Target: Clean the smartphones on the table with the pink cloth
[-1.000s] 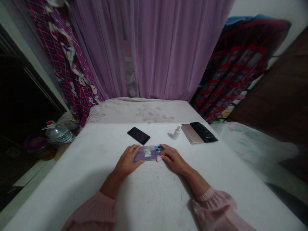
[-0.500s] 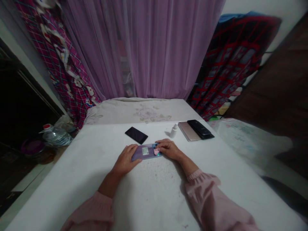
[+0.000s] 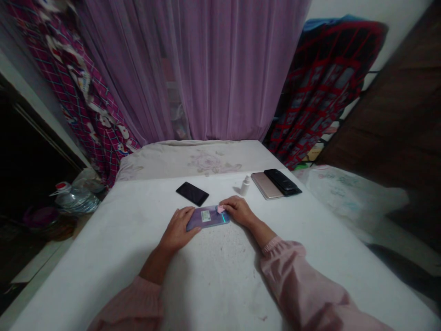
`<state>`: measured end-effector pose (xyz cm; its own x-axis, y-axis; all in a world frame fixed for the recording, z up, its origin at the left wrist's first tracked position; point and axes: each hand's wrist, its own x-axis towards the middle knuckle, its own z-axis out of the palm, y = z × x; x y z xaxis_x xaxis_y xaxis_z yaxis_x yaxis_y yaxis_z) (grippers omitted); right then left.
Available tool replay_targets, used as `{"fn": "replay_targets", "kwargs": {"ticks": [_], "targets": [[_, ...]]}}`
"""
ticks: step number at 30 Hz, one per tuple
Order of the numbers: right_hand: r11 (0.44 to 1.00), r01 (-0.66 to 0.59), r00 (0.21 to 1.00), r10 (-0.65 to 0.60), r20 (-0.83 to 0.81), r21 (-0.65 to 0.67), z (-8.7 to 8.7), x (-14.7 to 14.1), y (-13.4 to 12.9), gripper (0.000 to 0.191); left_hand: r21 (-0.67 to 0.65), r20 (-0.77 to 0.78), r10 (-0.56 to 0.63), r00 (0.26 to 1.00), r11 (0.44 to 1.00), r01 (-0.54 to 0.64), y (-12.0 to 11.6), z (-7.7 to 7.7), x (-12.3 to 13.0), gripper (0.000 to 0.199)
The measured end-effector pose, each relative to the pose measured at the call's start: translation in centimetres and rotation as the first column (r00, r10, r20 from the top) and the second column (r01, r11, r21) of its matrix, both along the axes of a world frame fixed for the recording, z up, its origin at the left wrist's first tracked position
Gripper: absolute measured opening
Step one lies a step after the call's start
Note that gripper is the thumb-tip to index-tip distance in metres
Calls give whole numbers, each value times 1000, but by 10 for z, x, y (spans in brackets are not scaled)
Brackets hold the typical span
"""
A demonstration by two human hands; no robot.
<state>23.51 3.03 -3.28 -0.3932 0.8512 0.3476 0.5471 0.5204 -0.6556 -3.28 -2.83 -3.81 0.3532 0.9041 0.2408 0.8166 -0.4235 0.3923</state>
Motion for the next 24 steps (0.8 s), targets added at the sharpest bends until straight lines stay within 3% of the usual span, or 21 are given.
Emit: {"fn": "replay_targets", "kwargs": {"ticks": [6,10,14,19,24], "targets": [[992,-120,991,117,61,41,4,13,-29,21,-9,-3,-6,1000,1000,6,0,0,0,55],[990,-137,988,133,81,45,3,21,-32,19,-16,14,-36,999,999,36,0,-1,-2,56],[998,-58,997,57,48,19,0,13,-16,15,-16,28,-56,998,998,56,1,-2,-5,57],[988,154,984,-154,87,6,2,-5,-2,17,-11,3,-47,999,999,47,1,-1,-1,57],[979,200,975,-202,90,27,1,-9,-7,19,0,-63,24,998,1000,-24,0,-6,-5,68]]}}
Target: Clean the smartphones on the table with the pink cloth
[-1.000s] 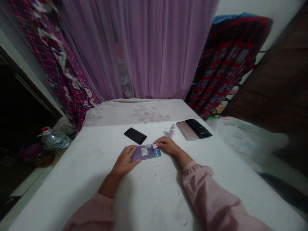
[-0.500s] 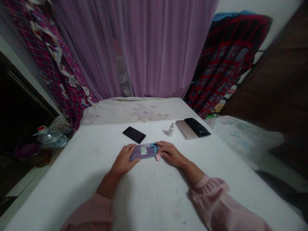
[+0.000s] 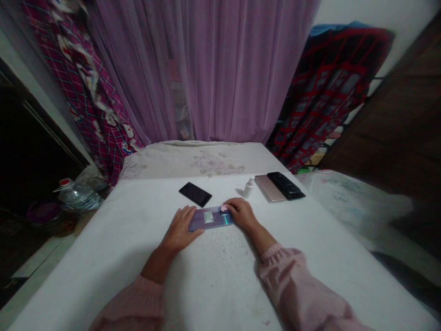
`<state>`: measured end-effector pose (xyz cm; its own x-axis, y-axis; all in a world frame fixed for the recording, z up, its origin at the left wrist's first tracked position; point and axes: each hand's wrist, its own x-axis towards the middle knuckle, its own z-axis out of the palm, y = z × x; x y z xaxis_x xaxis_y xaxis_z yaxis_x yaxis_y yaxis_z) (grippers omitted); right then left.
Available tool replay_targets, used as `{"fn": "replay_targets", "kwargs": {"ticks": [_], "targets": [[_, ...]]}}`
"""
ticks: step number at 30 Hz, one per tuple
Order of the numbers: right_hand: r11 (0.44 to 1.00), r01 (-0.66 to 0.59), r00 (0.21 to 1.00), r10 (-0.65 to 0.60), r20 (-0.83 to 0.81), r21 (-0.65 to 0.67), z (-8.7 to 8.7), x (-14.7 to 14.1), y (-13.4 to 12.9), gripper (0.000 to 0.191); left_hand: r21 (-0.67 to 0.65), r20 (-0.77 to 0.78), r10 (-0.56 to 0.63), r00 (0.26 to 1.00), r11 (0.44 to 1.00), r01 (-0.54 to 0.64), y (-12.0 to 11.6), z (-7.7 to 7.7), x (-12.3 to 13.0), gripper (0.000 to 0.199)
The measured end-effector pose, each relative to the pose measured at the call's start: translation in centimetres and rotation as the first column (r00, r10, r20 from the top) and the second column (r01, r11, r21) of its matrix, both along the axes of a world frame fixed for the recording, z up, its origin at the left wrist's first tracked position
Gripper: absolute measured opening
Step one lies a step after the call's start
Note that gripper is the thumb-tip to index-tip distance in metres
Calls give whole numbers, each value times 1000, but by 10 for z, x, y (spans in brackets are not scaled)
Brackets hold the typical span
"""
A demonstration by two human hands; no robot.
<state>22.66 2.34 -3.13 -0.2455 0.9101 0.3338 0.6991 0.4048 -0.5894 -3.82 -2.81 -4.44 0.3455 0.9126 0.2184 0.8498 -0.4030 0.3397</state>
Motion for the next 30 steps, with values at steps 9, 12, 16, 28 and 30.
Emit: {"fn": "replay_targets", "kwargs": {"ticks": [9,12,16,28,30], "targets": [[999,-43,996,44,75,-11,3,1,11,18,-31,-19,92,996,995,-93,-4,-5,-29,67],[995,-103,975,103,195,-11,15,-16,14,18,-40,-5,100,995,994,-100,-4,-3,-26,67],[989,-148,932,133,338,21,27,-56,10,21,-47,3,114,993,992,-114,-5,1,-22,68],[963,-267,912,246,327,22,30,-116,-24,16,-104,-10,151,988,983,-151,-8,10,-15,70],[947,-320,901,304,309,0,31,-107,-30,16,-122,-30,159,987,979,-161,-9,13,-14,70]]}}
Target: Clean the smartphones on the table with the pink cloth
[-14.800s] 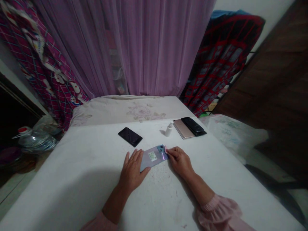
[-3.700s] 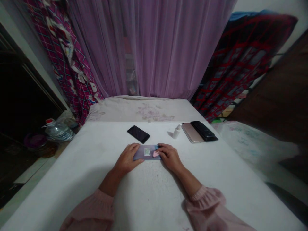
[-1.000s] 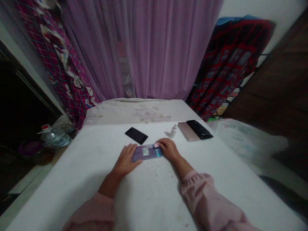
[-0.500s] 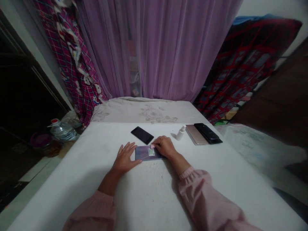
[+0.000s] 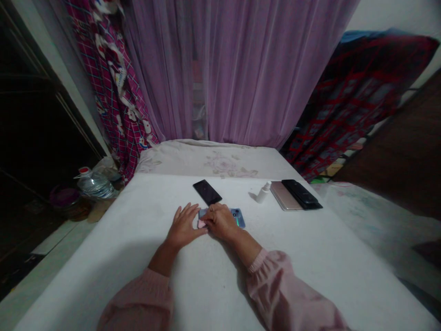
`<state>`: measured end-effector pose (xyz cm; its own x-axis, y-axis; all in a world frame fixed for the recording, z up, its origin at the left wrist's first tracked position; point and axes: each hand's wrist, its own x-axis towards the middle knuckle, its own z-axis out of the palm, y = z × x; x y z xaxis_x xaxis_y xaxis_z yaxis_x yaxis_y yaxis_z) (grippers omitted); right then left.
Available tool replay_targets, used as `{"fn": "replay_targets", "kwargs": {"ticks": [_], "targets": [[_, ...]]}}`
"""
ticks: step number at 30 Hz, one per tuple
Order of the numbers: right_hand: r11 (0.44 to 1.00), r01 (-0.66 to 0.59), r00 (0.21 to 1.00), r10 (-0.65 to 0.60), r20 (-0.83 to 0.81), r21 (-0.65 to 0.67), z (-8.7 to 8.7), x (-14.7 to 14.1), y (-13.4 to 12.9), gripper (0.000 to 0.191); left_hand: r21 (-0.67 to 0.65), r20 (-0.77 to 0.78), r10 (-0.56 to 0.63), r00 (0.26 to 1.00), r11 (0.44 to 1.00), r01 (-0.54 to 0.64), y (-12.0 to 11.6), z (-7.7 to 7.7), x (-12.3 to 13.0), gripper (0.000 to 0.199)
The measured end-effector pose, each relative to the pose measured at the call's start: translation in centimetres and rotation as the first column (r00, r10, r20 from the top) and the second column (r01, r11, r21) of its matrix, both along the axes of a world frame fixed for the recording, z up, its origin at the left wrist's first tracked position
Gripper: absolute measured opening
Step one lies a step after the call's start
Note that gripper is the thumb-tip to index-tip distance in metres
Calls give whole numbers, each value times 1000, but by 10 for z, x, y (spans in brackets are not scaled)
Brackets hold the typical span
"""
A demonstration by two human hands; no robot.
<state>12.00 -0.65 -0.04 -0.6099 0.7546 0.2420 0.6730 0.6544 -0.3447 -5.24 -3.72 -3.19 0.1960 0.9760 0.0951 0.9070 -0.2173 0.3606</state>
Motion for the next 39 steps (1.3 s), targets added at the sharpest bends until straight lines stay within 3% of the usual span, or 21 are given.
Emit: {"fn": "replay_targets", "kwargs": {"ticks": [5,9,11,13,15,17,19,23,26,28,32,36,39], "targets": [[998,-24,996,19,-85,-55,-2,42,-12,17,-24,-33,7,999,1000,-8,-2,4,1,73],[994,80,963,-95,-251,-70,-11,80,-17,15,-27,-37,-60,997,998,59,-1,3,-2,78],[970,155,850,-227,-476,-186,-17,96,-17,19,-17,-38,-104,994,995,103,0,1,-3,80],[889,203,643,-437,-629,-410,-23,108,-16,33,-2,-39,-119,992,993,119,2,0,-2,78],[753,193,455,-637,-622,-629,-25,116,-14,49,34,-34,-114,993,993,115,3,0,-1,71],[650,161,350,-741,-573,-743,-23,120,-13,59,89,-22,-122,992,988,123,2,3,1,63],[625,130,295,-766,-571,-770,-20,121,-12,61,146,-12,-149,989,978,149,0,10,3,57],[651,108,202,-754,-625,-751,-15,120,-12,54,180,-14,-171,985,969,170,-8,27,10,46],[665,103,171,-745,-645,-740,-16,119,-11,52,121,-39,-85,996,989,90,-10,34,15,37],[654,100,194,-752,-630,-750,-17,118,-11,54,88,-23,6,1000,996,-4,-8,33,18,39],[661,130,235,-744,-625,-739,-19,113,-12,55,87,220,98,971,989,-120,-2,23,18,43],[689,158,243,-722,-648,-708,-19,112,-11,55,-81,471,76,879,996,-42,2,18,14,44],[678,186,262,-732,-629,-711,-21,111,-12,57,-206,509,69,858,978,43,4,21,14,44]]}}
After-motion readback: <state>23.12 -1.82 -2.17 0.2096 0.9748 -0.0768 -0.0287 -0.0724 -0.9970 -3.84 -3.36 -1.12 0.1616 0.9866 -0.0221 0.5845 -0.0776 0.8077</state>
